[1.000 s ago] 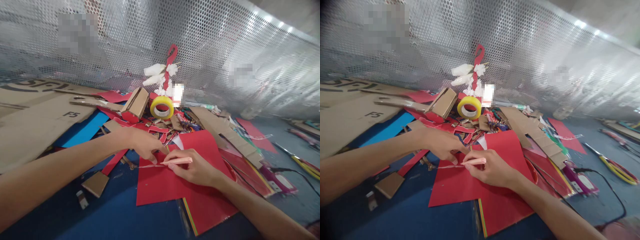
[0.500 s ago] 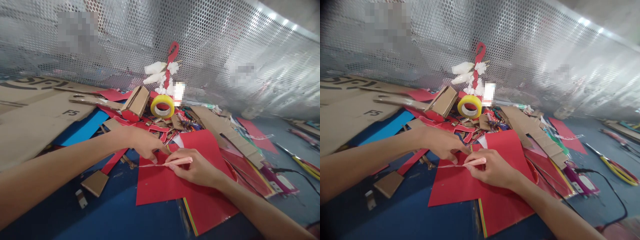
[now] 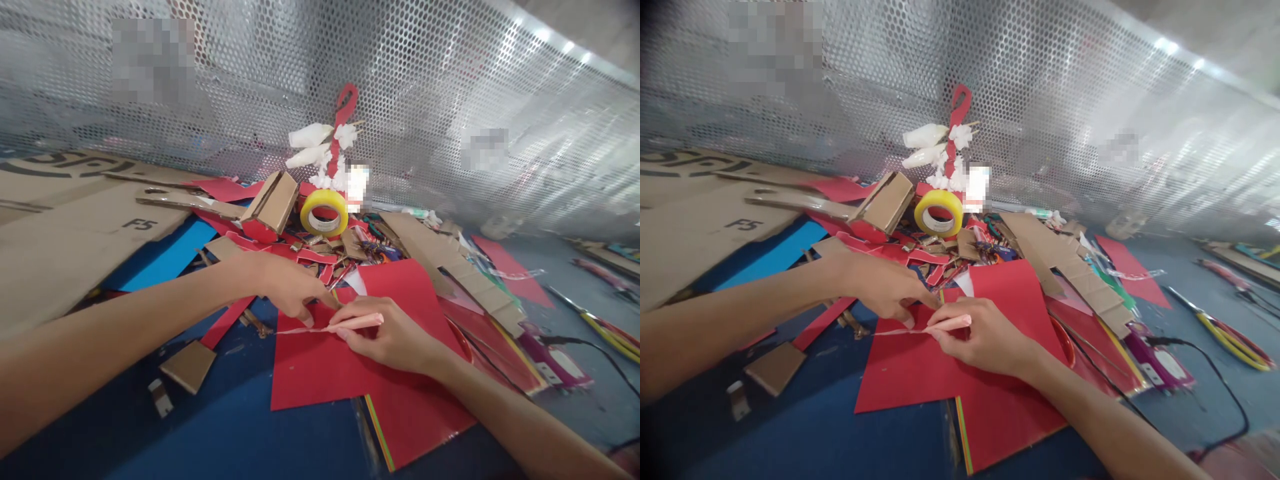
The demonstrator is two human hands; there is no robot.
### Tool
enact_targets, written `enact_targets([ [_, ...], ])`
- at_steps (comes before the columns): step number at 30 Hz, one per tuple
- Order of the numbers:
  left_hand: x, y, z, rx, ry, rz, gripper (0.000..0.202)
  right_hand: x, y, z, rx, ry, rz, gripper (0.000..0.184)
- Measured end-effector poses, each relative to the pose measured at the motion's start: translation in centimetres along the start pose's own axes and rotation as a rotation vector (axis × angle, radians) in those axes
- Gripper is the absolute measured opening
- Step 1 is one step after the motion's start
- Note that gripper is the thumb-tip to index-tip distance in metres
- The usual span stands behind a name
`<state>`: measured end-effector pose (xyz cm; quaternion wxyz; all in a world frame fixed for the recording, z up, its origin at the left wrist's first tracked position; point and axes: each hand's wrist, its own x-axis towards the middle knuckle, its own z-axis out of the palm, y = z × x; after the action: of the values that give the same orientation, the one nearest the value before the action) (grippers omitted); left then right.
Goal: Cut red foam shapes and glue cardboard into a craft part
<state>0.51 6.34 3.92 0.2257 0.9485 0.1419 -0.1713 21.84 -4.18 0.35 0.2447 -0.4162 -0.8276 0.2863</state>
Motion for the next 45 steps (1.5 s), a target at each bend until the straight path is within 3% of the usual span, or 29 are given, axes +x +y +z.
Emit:
enact_targets([
  [4, 0.0, -0.1, 0.1, 0.012, 0.017, -0.003, 0.057, -0.2, 0.1, -0.3, 0.000, 0.021, 0.085, 0.019],
  [10, 0.0, -0.3, 0.2, 0.008, -0.001, -0.006, 0.053, 0.1, -0.2, -0.1, 0.026, -0.013, 0.010, 0.018],
  [15, 0.0, -0.3, 0.2, 0.035, 0.008, -0.029, 0.060, -0.2, 0.1, -0.2, 0.006, 0.021, 0.087, 0.020],
  [21, 0.1, -0.5, 0.2, -0.014, 0.002, 0.022, 0.054, 0.0, 0.0, -0.2, 0.003, -0.007, 0.040, 0.018],
  [26, 0.2, -0.9, 0.6, -0.011, 0.051, 0.019, 0.063, -0.3, 0.4, -0.6, -0.022, 0.020, 0.092, 0.018],
  [41, 0.3, -1.4, 1.0, -0.026, 0.058, -0.022, 0.063, -0.4, 0.6, -0.9, -0.016, -0.008, 0.088, 0.018],
  [45, 0.3, -1.3, 0.8, -0.034, 0.063, -0.006, 0.063, -0.4, 0.7, -1.1, -0.073, 0.038, 0.126, 0.015],
])
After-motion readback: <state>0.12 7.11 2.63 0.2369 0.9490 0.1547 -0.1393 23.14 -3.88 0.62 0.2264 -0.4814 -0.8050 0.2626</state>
